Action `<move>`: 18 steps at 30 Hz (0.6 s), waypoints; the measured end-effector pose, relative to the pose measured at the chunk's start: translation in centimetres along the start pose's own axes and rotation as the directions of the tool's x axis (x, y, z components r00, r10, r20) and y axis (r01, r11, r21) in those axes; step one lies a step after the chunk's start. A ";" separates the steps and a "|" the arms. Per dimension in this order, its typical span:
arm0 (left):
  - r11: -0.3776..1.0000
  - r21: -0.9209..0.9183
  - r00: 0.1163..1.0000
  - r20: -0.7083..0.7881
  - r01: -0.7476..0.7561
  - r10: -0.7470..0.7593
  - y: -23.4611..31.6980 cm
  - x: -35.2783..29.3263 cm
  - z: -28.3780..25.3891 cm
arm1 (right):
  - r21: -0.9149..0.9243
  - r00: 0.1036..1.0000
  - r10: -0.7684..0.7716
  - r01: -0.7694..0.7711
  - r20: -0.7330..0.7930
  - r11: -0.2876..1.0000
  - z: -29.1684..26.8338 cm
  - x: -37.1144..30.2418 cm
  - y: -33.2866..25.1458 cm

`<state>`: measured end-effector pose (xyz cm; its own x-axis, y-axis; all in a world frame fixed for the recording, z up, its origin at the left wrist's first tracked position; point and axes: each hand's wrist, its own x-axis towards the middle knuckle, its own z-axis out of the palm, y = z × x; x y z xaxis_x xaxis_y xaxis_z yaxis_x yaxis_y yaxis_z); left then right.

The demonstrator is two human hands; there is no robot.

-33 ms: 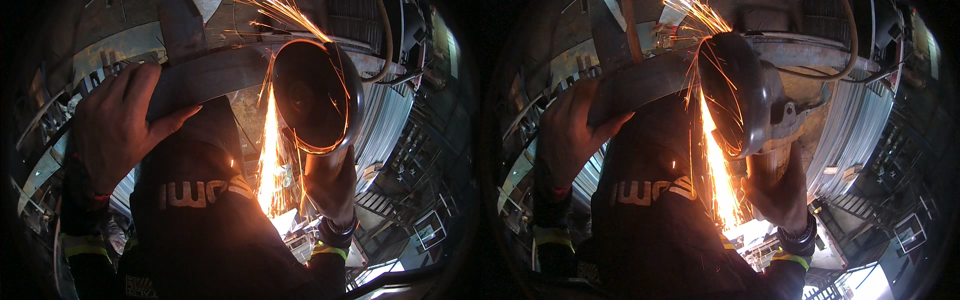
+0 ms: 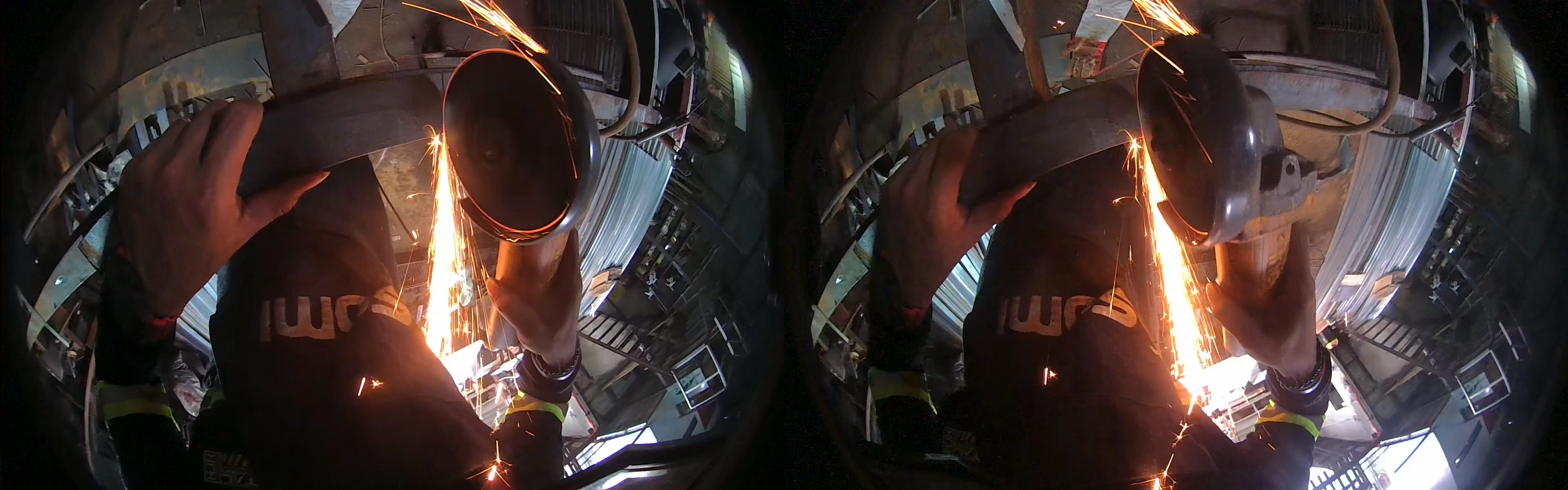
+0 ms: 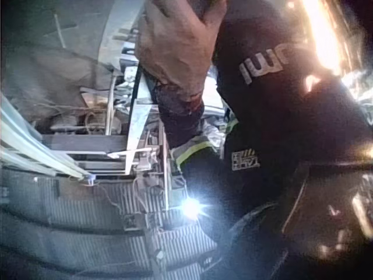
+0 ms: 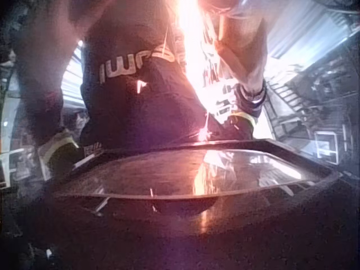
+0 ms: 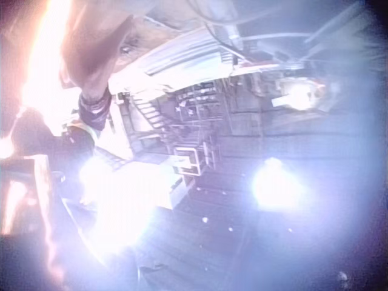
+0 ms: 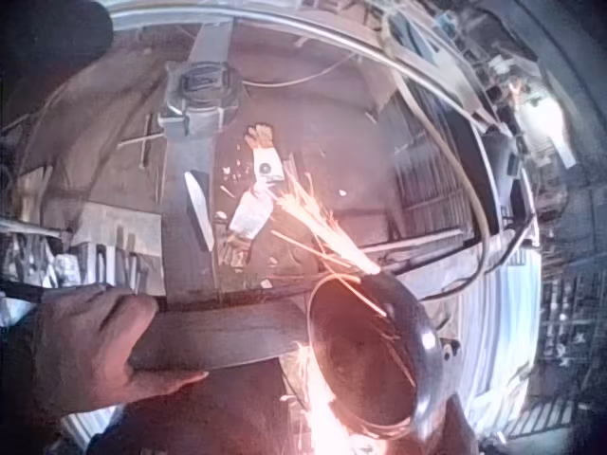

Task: The person uses an angle grinder to cut a metal bar, creating sparks. They measure the bar with a tape measure and mark it with a square and a marker before making additional cuts.

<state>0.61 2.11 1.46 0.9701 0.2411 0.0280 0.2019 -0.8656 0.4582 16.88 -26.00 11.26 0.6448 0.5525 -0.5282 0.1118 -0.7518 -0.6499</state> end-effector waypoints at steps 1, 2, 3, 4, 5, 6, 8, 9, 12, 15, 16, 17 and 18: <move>1.000 0.017 1.000 -0.018 -0.005 0.005 -0.1 -0.3 0.0 | 0.001 1.000 -0.019 0.019 0.000 1.000 0.0 0.1 -0.3; 0.999 0.035 0.999 -0.036 -0.009 0.010 -0.2 -0.7 -0.1 | -0.045 0.997 -0.077 0.077 0.008 0.996 0.1 0.4 -0.1; 0.999 0.033 0.999 -0.036 -0.007 0.008 -0.2 -1.0 -0.1 | -0.090 0.991 -0.134 0.135 0.018 0.987 0.1 0.6 0.0; 1.000 0.028 0.999 -0.034 -0.004 0.005 -0.3 -1.0 -0.2 | -0.059 0.989 -0.139 0.142 0.040 0.988 0.1 0.9 0.0; 1.000 0.023 0.999 -0.032 -0.001 0.001 -0.3 -1.1 -0.2 | -0.026 0.987 -0.145 0.147 0.061 0.989 0.0 1.3 -0.1; 1.000 0.019 0.999 -0.041 -0.003 0.004 -0.4 -1.1 -0.1 | 0.007 0.985 -0.151 0.151 0.082 0.988 -0.1 1.5 -0.3; 0.999 0.033 0.998 -0.063 -0.018 0.020 -0.4 -0.8 0.1 | -0.060 0.991 -0.126 0.129 0.051 0.990 0.0 2.0 -0.7; 1.000 0.020 0.998 -0.060 -0.003 0.004 -0.3 -0.6 0.3 | -0.051 0.991 -0.127 0.129 0.045 0.990 -0.1 2.4 -0.6; 1.000 -0.003 0.999 -0.044 0.029 -0.029 0.0 -0.1 0.5 | -0.014 0.992 -0.120 0.120 0.025 0.993 -0.4 2.9 -0.3; 1.000 0.017 0.999 -0.039 0.020 -0.020 -0.2 -0.2 0.8 | -0.142 0.990 -0.140 0.141 0.016 0.980 -0.4 2.6 -0.3; 1.000 0.026 0.999 -0.046 0.017 -0.016 -0.2 -0.2 0.8 | -0.213 0.988 -0.153 0.154 0.020 0.965 -0.5 2.4 -0.3; 0.999 0.034 0.999 -0.052 0.014 -0.012 -0.2 -0.2 0.8 | -0.161 0.991 -0.131 0.134 0.029 0.978 -0.6 2.1 -0.2; 0.999 0.038 0.999 -0.045 0.019 -0.017 -0.2 -0.2 0.7 | -0.110 0.993 -0.110 0.114 0.038 0.987 -0.9 1.7 0.1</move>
<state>0.50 1.90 0.71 0.9594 0.2756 0.0601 0.2253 -0.8767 0.4250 18.64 -25.39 10.78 0.5993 0.6451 -0.4740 0.2665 -0.7191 -0.6418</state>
